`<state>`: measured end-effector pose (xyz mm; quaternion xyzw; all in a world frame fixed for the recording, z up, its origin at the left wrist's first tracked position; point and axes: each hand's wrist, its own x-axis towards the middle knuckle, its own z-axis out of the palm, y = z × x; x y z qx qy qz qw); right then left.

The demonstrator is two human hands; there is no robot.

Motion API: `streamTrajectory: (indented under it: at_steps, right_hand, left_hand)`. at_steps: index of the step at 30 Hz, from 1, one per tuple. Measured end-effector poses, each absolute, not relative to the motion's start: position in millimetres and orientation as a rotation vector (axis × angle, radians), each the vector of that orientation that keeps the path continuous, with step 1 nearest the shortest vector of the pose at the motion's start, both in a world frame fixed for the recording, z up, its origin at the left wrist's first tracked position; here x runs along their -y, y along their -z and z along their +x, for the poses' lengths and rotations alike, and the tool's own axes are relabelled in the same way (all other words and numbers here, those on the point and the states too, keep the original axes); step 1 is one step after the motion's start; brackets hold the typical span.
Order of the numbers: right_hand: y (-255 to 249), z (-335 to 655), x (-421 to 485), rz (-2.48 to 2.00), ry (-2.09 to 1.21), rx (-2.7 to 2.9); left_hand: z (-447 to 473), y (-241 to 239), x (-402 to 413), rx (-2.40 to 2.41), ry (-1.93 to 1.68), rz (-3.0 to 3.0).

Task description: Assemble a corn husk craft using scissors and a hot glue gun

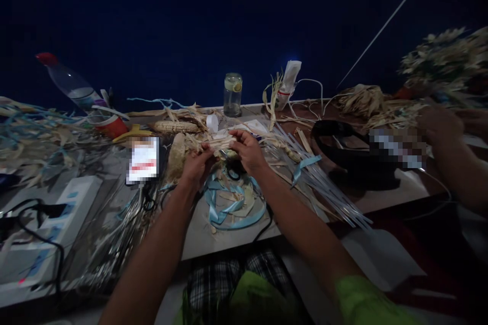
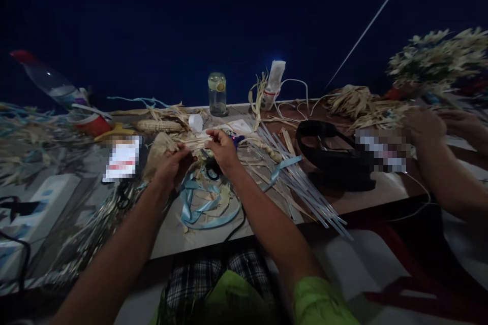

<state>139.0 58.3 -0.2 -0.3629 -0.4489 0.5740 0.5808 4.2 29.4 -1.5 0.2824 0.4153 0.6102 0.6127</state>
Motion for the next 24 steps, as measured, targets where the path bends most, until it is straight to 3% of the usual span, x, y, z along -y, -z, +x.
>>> streamTrajectory:
  at_steps: [4, 10, 17, 24]
  right_hand:
    - [-3.7, 145.8, -60.2, -0.827, -1.375, 0.991]
    - [-6.4, 153.0, -61.6, -0.906, -1.133, 1.267]
    - [-7.1, 152.4, -60.0, -0.874, -1.178, 1.302]
    - [-11.9, 147.2, -50.4, -0.952, -1.134, 1.415]
  left_hand:
    - [4.8, -5.2, -22.0, -1.001, -1.276, 0.671]
    - [5.3, -1.9, -24.8, -1.078, -1.317, 0.722]
    - [6.2, 2.8, -24.4, -1.158, -1.157, 0.885]
    - [10.1, -3.0, -26.0, -1.107, -1.451, 0.668]
